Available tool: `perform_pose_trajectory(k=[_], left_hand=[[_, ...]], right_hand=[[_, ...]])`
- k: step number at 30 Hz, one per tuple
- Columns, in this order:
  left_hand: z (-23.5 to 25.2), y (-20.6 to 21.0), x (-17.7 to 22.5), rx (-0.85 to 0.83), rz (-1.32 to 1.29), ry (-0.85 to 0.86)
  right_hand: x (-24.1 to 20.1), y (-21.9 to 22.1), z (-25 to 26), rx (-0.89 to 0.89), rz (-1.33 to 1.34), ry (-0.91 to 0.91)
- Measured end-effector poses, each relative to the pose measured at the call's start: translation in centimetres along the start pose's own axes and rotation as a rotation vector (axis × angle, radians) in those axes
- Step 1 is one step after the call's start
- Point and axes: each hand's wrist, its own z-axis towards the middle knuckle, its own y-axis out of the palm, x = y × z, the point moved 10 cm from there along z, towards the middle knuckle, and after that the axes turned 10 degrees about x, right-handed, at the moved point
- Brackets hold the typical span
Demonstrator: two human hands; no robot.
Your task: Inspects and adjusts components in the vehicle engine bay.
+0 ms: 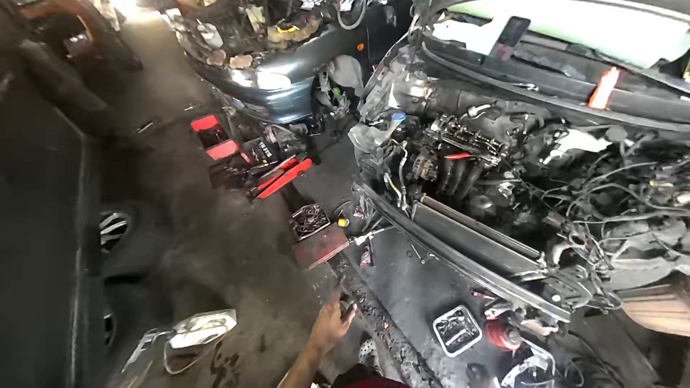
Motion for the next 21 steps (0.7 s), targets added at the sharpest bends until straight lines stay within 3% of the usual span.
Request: perform_pose_trajectory(k=[3,12,18,21], left_hand=[[3.4,-0.9,0.4,0.005,-0.030,0.011],[12.2,3.8,5.4,-0.120,-0.073,0.037],[20.3,5.4,15.7,-0.107,-0.042,0.215],[24.8,6.2,22.3,-0.091,-0.014,0.366]], right_hand=[[-7.8,-1.9,0.2,0.223,0.042,-0.154],[-22.4,-8.3,3.8,0.435,0.216,-0.411],[-35.4,-16.6,7.6,0.641,0.387,-0.734],[-38.9,-19.3,10.4,0.674,0.449,-0.781]])
